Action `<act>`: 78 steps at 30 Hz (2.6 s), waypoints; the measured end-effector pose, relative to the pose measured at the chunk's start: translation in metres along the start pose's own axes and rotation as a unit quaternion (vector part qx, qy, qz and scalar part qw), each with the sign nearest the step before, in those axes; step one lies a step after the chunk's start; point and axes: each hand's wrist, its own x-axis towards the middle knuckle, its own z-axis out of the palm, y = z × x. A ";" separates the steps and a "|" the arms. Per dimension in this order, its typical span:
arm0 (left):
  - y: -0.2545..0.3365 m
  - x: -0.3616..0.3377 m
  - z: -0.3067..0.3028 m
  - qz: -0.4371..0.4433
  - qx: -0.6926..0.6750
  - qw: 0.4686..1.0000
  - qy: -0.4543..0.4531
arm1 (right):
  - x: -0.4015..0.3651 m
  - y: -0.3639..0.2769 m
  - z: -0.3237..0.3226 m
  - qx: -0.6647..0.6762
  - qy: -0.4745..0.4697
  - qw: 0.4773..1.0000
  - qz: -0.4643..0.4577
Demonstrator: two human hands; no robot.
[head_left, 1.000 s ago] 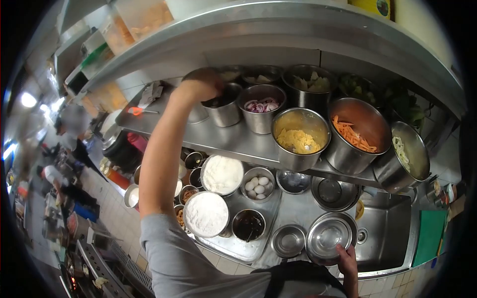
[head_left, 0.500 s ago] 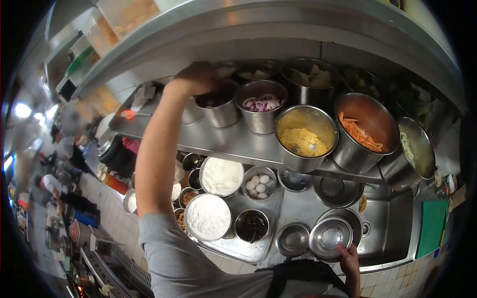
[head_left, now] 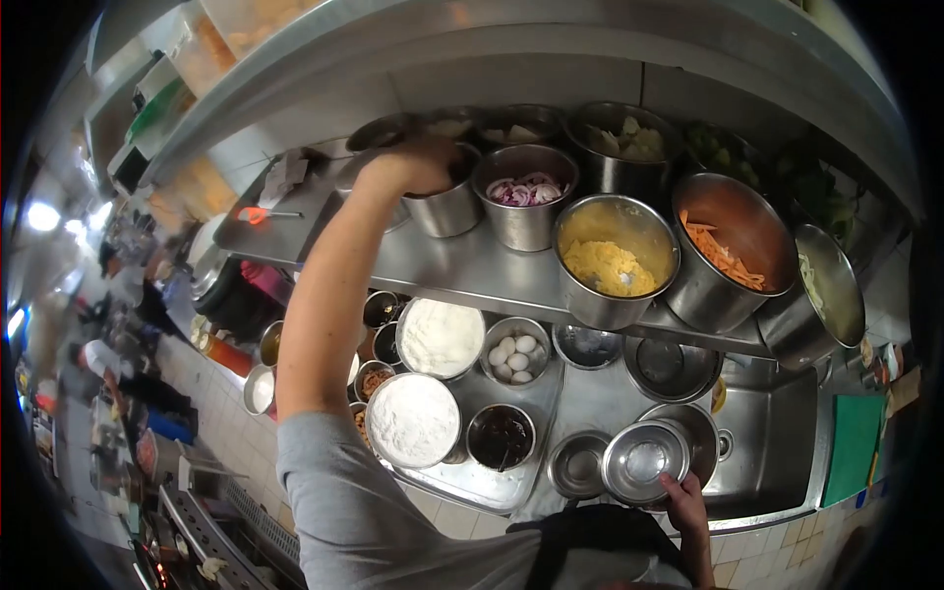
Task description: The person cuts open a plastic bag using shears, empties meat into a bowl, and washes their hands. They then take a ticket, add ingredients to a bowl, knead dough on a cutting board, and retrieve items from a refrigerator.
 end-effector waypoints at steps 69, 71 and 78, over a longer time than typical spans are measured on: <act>0.266 -0.163 0.200 0.172 -0.499 0.845 -0.083 | 0.042 -0.036 0.077 0.125 -0.136 0.977 0.110; 0.258 -0.170 0.184 0.175 -0.455 0.872 -0.039 | 0.042 -0.040 0.078 0.114 -0.139 0.978 0.108; 0.130 -0.173 0.022 -0.036 -0.286 0.865 0.410 | 0.041 -0.035 0.069 0.118 -0.141 0.978 0.103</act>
